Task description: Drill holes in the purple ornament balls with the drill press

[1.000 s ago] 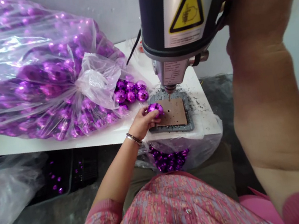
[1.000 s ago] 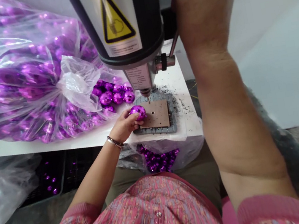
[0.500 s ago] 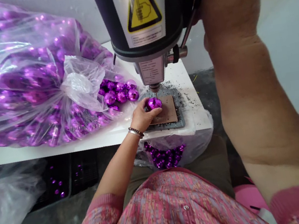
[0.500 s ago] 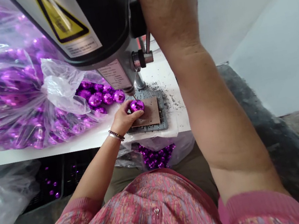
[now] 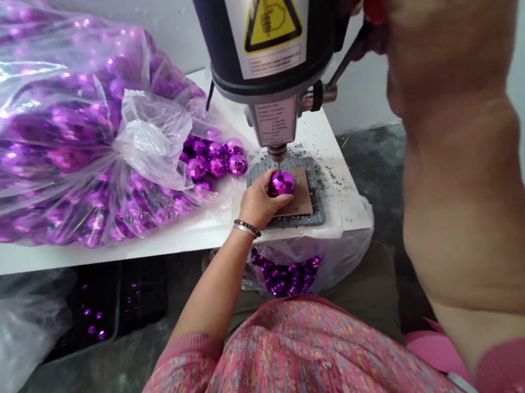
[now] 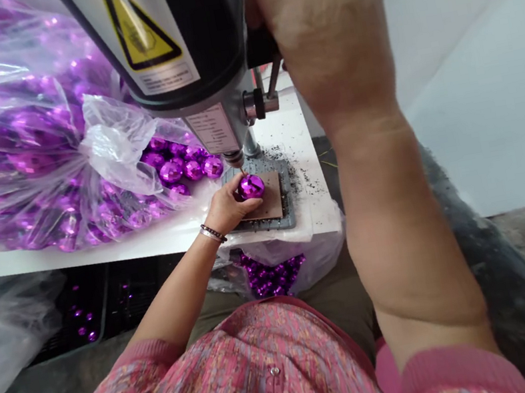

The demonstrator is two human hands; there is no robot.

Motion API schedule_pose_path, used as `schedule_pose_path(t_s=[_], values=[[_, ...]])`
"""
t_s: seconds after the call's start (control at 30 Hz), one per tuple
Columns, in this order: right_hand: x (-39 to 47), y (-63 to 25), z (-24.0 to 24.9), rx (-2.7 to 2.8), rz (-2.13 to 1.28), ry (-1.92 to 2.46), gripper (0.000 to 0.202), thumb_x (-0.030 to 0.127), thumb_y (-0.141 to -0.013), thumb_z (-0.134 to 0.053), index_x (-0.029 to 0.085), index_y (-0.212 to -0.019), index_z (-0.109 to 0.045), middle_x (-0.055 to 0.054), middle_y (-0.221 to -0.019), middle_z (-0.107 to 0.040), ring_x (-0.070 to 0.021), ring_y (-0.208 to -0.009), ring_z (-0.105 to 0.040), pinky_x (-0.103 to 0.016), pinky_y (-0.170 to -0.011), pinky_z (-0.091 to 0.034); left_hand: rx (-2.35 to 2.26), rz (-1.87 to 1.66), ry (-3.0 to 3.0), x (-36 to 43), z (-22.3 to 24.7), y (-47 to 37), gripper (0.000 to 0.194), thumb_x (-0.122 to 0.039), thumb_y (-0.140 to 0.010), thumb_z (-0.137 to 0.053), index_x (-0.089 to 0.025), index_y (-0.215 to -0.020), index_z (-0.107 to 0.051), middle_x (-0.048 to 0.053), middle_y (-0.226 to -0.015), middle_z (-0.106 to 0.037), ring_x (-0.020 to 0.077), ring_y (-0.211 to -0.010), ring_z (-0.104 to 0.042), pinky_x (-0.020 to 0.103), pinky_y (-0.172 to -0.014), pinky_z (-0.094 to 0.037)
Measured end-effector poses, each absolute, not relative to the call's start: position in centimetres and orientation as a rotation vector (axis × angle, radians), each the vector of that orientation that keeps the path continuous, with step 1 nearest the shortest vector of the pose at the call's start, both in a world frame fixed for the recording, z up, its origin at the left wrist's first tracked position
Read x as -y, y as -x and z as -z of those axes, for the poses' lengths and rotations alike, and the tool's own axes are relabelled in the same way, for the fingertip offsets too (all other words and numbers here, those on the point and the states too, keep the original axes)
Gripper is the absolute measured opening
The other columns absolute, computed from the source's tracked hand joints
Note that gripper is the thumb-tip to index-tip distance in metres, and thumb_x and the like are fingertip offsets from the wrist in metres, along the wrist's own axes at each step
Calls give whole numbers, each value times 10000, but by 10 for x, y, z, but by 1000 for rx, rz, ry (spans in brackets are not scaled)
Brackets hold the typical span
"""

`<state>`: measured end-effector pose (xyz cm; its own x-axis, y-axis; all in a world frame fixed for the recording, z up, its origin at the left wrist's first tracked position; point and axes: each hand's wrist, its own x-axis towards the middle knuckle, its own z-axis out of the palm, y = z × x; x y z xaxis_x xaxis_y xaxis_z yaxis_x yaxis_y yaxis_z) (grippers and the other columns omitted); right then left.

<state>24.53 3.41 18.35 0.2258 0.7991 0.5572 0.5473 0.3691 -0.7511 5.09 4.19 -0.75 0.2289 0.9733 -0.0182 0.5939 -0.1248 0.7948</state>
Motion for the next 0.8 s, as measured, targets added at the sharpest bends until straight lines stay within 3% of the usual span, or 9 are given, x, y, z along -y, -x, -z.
schedule_pose_path(t_s=[0.13,0.27,0.37,0.5,0.57,0.67,0.73,0.8], values=[[6,-239,-167,1508,-191,1303,480,560,-991,-483,128,-790,-544,28,-717,-505,32,-656,-437,-158,-690,-360,-1457,-718,-1811,-39,8,-53,699,-203,-708,-901,-199,-1379,-707,70,-1286,-782,281,-1155,-734,386,-1054,-575],[21,-233,-158,1495,-165,1483,616,635,-995,-422,112,-693,-544,12,-617,-417,9,-629,-356,-236,-674,-275,-1461,-730,-1818,-38,10,-54,709,-180,-712,-894,-179,-1393,-697,85,-1342,-765,290,-1244,-709,379,-1103,-551],[20,-228,-152,1424,-61,1558,652,682,-973,-431,117,-673,-558,4,-609,-461,-5,-629,-373,-265,-672,-257,-1474,-711,-1835,-37,10,-55,701,-182,-730,-884,-168,-1403,-688,92,-1371,-755,282,-1267,-701,375,-1131,-533],[18,-225,-134,1376,97,1550,639,633,-985,-451,85,-682,-579,9,-616,-484,21,-628,-365,-215,-656,-255,-1474,-698,-1877,-37,11,-55,663,-200,-747,-877,-196,-1386,-698,69,-1348,-766,266,-1256,-707,366,-1140,-522],[17,-225,-120,1381,142,1462,557,555,-995,-480,77,-776,-663,4,-682,-567,31,-651,-418,-175,-667,-330,-1473,-692,-1884,-37,11,-55,661,-201,-752,-876,-209,-1388,-697,64,-1352,-765,257,-1247,-710,354,-1129,-526],[14,-227,-100,1412,272,1266,416,401,-1023,-451,134,-1120,-754,-28,-1012,-740,14,-838,-619,-160,-817,-515,-1478,-680,-1883,-37,12,-55,672,-199,-749,-882,-220,-1395,-695,65,-1369,-759,255,-1240,-714,344,-1109,-534],[10,-227,-89,1406,364,1181,434,354,-1038,-404,159,-1240,-736,-42,-1168,-747,-20,-1017,-694,-186,-946,-572,-1481,-679,-1881,-37,12,-55,674,-196,-749,-885,-215,-1396,-696,70,-1372,-757,258,-1237,-715,344,-1103,-536],[6,-226,-80,1382,424,1167,453,352,-1047,-379,153,-1242,-737,-47,-1192,-746,-47,-1099,-709,-212,-995,-583,-1477,-683,-1877,-37,12,-55,669,-195,-757,-883,-211,-1398,-694,70,-1367,-759,257,-1236,-714,341,-1101,-535]])
